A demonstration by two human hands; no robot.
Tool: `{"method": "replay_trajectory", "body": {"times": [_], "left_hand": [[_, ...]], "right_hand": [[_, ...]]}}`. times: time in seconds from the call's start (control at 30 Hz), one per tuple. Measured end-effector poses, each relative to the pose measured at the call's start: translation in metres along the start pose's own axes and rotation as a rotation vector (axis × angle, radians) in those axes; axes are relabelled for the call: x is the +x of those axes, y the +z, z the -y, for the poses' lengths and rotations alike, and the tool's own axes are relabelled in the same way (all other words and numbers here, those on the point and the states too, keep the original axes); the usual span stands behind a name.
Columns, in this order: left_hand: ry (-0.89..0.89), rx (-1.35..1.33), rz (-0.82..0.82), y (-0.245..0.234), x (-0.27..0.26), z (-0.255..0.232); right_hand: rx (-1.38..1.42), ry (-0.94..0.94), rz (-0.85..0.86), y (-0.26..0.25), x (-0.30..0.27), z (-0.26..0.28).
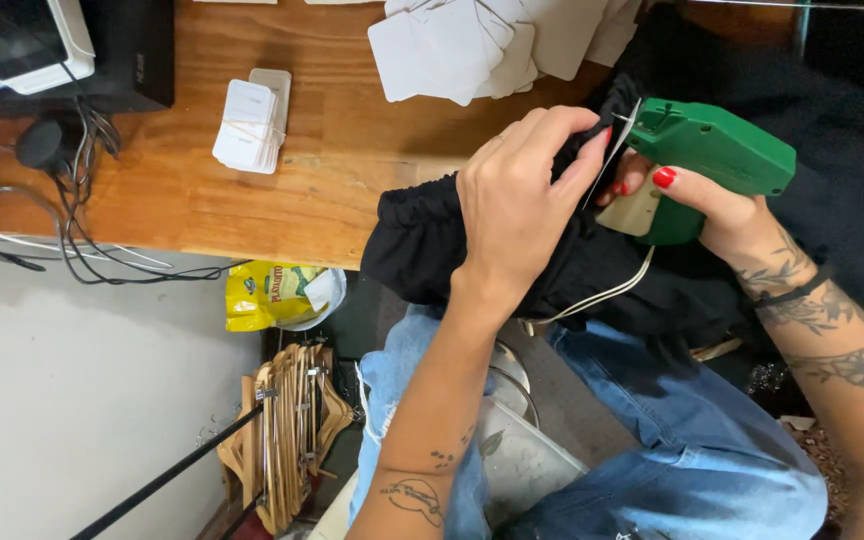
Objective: Attaching multiple paper tags to a black skirt using a handheld tagging gun
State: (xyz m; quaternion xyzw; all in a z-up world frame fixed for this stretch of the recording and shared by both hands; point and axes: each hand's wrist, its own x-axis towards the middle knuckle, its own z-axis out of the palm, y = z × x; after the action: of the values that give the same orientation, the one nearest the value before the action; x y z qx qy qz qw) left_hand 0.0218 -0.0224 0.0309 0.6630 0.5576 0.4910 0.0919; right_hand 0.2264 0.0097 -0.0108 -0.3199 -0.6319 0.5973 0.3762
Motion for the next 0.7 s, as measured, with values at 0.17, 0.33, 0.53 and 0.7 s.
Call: {"method": "replay_trajectory", "body": {"times": [0.17,0.33,0.53,0.7], "left_hand": [[0.350,0.284,-0.061,-0.001,-0.001,0.000],[0.516,0.291,0.011,-0.017,0.002,-0.004],[0.413,0.363,0.114,-0.010,-0.007,0.000],[0.404,0.400,0.175,-0.007,-0.010,0.005]], "right_hand": [[-0.128,0.046,-0.013,-0.002,-0.002,0.000],[-0.218,0.007,0.009,-0.005,-0.009,-0.004],[-0.045,0.001,0.058,-0.002,0.002,0.001],[0.040,0.042,0.037,-0.004,0.000,-0.006]]}}
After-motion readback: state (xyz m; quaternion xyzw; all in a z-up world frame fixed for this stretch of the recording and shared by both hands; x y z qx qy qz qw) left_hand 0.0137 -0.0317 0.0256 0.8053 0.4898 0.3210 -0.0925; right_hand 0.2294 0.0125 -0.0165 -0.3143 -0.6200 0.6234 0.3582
